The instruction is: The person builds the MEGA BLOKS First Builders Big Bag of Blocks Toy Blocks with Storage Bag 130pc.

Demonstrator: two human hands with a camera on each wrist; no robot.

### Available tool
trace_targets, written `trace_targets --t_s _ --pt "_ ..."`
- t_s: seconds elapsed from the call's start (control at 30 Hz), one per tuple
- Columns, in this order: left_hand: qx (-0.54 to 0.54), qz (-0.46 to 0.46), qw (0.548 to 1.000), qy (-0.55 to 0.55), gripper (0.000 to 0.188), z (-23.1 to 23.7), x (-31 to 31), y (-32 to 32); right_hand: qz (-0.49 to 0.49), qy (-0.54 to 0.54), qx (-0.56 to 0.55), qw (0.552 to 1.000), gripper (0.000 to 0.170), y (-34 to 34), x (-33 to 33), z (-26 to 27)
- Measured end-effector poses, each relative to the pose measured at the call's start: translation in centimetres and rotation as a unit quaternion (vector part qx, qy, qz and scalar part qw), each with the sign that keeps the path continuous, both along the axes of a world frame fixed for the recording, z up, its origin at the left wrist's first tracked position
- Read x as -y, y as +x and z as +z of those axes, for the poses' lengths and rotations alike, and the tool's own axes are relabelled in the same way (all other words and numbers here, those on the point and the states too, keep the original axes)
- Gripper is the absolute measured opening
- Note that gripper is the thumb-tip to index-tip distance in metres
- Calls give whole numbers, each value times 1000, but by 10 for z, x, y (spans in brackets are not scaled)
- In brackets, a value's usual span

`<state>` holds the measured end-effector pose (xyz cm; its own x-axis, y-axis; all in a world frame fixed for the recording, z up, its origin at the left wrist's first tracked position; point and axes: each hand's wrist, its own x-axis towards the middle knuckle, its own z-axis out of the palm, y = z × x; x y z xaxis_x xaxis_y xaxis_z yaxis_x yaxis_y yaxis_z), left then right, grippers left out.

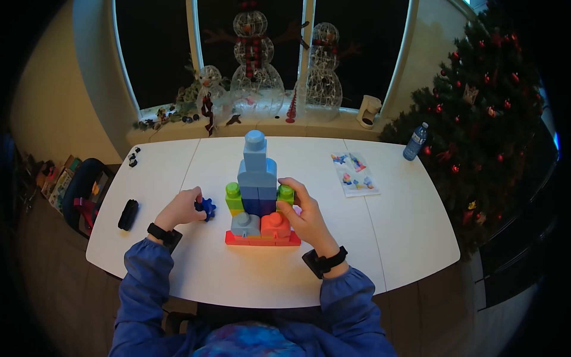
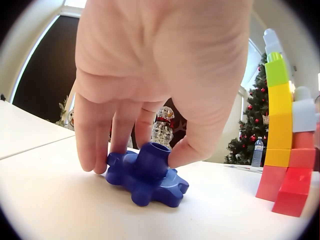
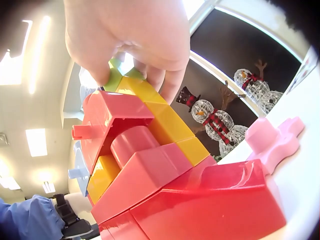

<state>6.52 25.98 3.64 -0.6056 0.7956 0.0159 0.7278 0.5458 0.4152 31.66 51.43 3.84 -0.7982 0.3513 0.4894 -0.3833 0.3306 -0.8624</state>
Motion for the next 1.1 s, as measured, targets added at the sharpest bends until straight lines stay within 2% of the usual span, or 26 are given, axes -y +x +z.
trace_targets --t_s 0.17,0.27,0.37,0.5,0.63,0.87,1.1 --pt "-9 -80 992 102 38 1 13 23 -3 0 -8 1000 46 -1 1 0" --pt "34 -78 988 129 41 15 23 46 -4 4 -10 1000 46 1 2 2" --pt "100 -118 964 217 44 29 30 78 1 2 -11 1000 46 1 2 1" --pt "92 -174 942 273 44 32 30 119 11 -19 0 1000 46 2 1 1" --pt "145 -158 925 312 43 26 12 140 7 -15 -4 1000 46 2 2 0" --pt "90 -110 940 311 48 4 -2 138 16 -20 15 1000 46 4 1 3" --pt "58 -126 938 318 49 5 -4 137 19 -24 9 999 46 3 0 3"
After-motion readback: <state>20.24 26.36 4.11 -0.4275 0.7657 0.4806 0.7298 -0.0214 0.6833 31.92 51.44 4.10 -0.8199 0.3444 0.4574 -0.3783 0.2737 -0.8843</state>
